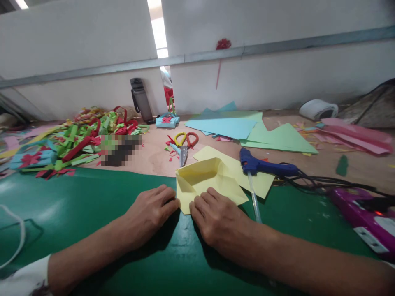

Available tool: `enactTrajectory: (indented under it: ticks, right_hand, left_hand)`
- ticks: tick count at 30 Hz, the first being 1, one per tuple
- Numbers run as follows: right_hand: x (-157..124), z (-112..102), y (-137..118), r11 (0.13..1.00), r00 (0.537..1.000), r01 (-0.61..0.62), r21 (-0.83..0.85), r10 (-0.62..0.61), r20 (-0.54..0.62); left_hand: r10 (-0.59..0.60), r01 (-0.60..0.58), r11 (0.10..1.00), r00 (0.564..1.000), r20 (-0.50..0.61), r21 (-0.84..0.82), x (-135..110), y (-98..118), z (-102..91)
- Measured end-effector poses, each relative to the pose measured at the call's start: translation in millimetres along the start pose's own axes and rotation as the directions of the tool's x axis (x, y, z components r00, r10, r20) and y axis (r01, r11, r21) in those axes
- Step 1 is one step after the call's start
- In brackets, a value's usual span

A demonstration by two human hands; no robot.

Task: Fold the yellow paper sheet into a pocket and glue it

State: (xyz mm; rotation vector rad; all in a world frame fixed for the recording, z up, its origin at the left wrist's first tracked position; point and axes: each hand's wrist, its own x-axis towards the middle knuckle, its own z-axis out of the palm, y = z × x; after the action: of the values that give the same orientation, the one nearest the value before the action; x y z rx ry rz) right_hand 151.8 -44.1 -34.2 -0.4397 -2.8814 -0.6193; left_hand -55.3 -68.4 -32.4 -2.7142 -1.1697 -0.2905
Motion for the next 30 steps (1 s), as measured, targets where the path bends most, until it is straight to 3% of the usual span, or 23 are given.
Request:
enactTrajectory:
  ticks: [4,15,19,26,30]
  right_hand:
    - [3,-1,1,0.996,1.000,-0.009,-0.084,0.009,0.006]
    - [3,-10,6,0.996,0.999,-0.018,-0.086,0.020,0.026]
    - [2,-11,5,0.998,0.999,-0.016,-0.061,0.018,0.042]
    - [1,-13,4,0.998,0.999,-0.003,-0.057,0.006,0.045]
    - [0,-13,4,0.998,0.999,-0.012,-0.056,0.014,0.037]
  left_hand:
    - [0.053,-0.053,0.998,0.998,0.015,-0.039,5,-2,3.9]
    - [-0.035,0.004,0.991,0.973,-0.228,-0.134,8,-2,10.7]
    - [-0.024,-0.006,0.990,0.977,-0.211,-0.139,11,-2,11.5]
    - [-0.050,-0.037,0.928,0.974,-0.223,-0.372,11,-3,12.1]
    - [-0.037,-0.070,0.915,0.966,-0.254,-0.397,11,-3,11.0]
